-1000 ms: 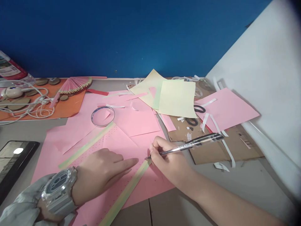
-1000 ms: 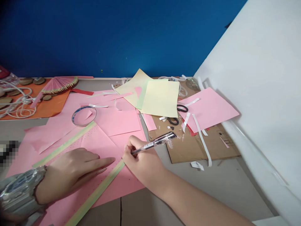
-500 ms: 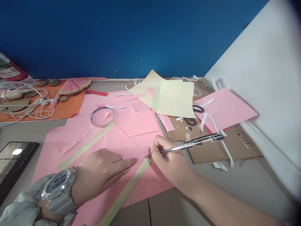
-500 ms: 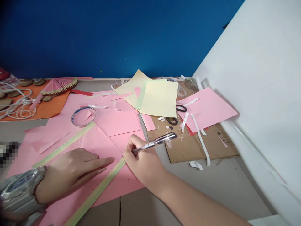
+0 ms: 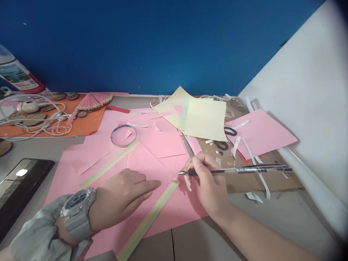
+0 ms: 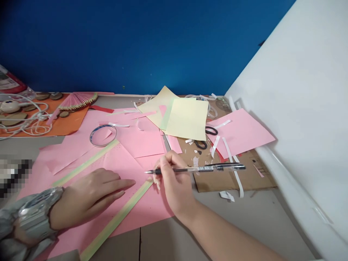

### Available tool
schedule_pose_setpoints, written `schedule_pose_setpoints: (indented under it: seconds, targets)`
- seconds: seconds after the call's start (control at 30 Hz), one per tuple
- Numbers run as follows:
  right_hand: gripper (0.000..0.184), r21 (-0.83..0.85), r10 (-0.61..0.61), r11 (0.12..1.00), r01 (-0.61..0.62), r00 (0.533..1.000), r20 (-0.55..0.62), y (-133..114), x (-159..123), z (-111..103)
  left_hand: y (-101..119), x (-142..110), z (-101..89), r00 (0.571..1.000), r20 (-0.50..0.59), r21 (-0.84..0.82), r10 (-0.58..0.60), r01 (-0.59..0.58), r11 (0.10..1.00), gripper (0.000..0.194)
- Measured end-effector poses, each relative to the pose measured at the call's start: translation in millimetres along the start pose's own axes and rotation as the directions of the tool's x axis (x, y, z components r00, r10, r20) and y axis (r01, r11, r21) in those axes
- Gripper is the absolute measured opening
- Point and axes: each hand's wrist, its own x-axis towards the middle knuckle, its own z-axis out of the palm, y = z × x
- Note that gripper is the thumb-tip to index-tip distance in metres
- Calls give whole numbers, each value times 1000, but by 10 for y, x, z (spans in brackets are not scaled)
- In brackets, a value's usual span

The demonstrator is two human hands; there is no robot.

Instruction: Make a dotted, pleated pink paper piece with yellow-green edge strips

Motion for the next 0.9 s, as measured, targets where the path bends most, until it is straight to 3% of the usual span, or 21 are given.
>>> schedule_pose_setpoints:
  seconds: [0.13,0.23,0.33,0.43,0.57,0.67,0.83,0.9]
  targets:
    - [31,-17,55,998,-53,982,182,2,-52,38,10,21,-34,997,-70,-106,31,-38,994,35]
    - [30,-48,68,997,-58,964,258,23,-86,36,27,15,-124,997,-44,-96,57,-61,994,34]
    - [31,-60,45,998,-29,960,276,41,-99,31,83,-49,-216,1000,28,100,10,-13,995,36]
    - [31,-38,-5,999,16,961,276,55,-97,40,139,-169,-242,995,-18,314,-96,97,945,41]
    - [31,-16,17,1000,-13,959,282,59,-99,32,113,-254,-118,979,-97,397,-180,204,895,55]
    - [29,-49,72,997,-60,946,317,27,-120,6,48,-171,43,973,-123,361,-195,227,905,63]
    - [24,-174,174,979,-102,867,467,-22,-239,91,10,25,197,976,-141,256,-167,199,946,64]
    - [20,-284,233,953,-104,850,472,13,-314,184,15,52,208,975,-149,225,-167,197,954,62]
